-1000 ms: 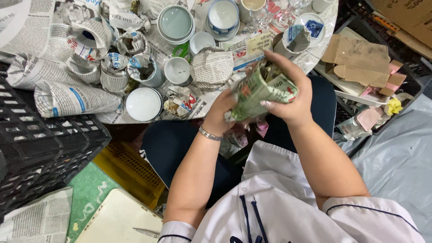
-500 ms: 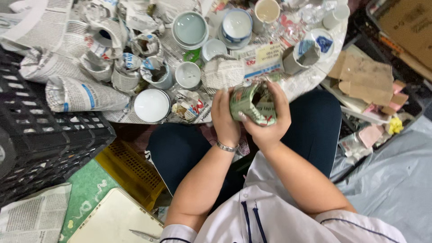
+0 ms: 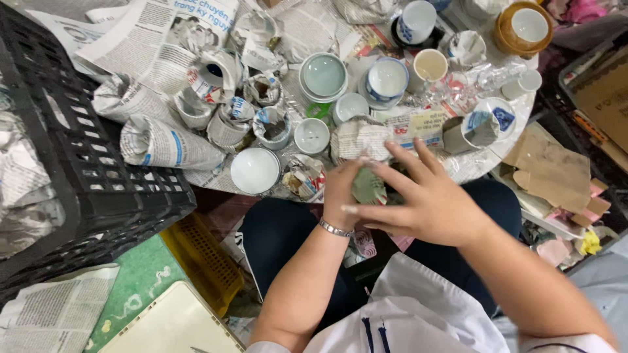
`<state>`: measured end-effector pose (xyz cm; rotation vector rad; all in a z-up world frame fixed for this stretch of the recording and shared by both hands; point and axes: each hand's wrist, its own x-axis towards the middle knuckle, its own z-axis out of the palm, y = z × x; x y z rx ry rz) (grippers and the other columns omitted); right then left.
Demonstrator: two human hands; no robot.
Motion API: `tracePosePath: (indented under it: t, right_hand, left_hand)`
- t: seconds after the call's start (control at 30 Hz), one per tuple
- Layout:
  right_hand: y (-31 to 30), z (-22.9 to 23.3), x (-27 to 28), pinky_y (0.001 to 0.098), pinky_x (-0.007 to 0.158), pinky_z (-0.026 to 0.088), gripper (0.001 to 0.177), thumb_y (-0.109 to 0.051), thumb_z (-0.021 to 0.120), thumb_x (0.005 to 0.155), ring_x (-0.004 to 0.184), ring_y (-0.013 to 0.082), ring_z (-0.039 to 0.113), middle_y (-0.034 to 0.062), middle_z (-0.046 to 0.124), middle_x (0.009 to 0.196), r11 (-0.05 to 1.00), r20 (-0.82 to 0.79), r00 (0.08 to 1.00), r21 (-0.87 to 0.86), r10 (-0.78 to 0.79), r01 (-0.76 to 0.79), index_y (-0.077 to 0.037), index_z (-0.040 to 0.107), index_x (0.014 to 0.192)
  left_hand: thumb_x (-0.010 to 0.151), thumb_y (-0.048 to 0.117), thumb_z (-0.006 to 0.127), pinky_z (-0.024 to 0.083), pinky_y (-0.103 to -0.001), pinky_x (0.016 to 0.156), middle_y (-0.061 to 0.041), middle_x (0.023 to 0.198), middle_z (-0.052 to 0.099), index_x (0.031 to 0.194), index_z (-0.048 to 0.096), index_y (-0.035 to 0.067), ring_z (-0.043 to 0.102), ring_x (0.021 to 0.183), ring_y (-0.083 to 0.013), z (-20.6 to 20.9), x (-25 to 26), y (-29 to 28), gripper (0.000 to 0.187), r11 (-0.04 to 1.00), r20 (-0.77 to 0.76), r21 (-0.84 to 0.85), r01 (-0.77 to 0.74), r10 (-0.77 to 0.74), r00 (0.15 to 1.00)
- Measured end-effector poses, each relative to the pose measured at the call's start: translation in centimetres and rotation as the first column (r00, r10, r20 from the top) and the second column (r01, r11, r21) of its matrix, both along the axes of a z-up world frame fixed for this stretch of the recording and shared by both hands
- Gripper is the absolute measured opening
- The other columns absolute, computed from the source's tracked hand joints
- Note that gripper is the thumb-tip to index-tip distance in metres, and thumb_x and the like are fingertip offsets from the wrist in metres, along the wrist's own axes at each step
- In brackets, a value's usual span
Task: The person wraps small ceramic bowls and cups with newspaper. They fold the paper around each item, tuck the edges, and place the wrapped items on a nearby table.
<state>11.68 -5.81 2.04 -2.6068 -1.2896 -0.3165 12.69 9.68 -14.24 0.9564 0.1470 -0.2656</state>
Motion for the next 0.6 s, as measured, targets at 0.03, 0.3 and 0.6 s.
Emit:
tracePosePath:
  t: [0.03,0.3,0.6]
  right_hand:
    - [-0.1,0.4,0.5,0.0555,0.096,0.042,0.057,-0.035,0.087,0.073,0.133,0.0499,0.048,0.0170,0.052,0.138,0.999,-0.067,0.997,-0.025,0.025,-0.027,-0.035,0.063,0.125]
    - [-1.3,-2.1,5.6,0.0516,0.103,0.046,0.058,-0.031,0.092,0.066,0.124,0.0412,0.055,0.0192,0.054,0.132,0.941,-0.271,0.962,0.314,-0.040,0.127,-0.014,0.062,0.113]
    - [-4.6,-3.1,20.1,0.0483,0.105,0.049,0.055,-0.025,0.094,0.074,0.125,0.0418,0.054,0.0160,0.055,0.142,0.964,-0.055,0.976,0.155,-0.212,0.218,-0.016,0.067,0.122]
  left_hand:
    - [0.103,0.012,0.057,0.054,-0.028,0.079,-0.007,0.100,0.074,0.107,0.072,-0.005,0.069,0.089,-0.0124,-0.4,0.0,0.1,0.023,0.980,0.153,0.197,-0.003,-0.028,0.988]
    - [0.111,0.049,0.032,0.041,-0.038,0.117,-0.015,0.147,0.056,0.152,0.046,0.002,0.054,0.135,-0.0238,0.4,1.4,0.2,0.064,0.963,0.104,-0.269,0.030,-0.001,0.995]
    - [0.108,0.057,0.036,0.028,-0.047,0.129,-0.019,0.162,0.042,0.160,0.033,-0.003,0.041,0.153,-0.0321,5.2,2.2,0.7,0.079,0.976,0.264,-0.219,-0.006,0.065,0.962]
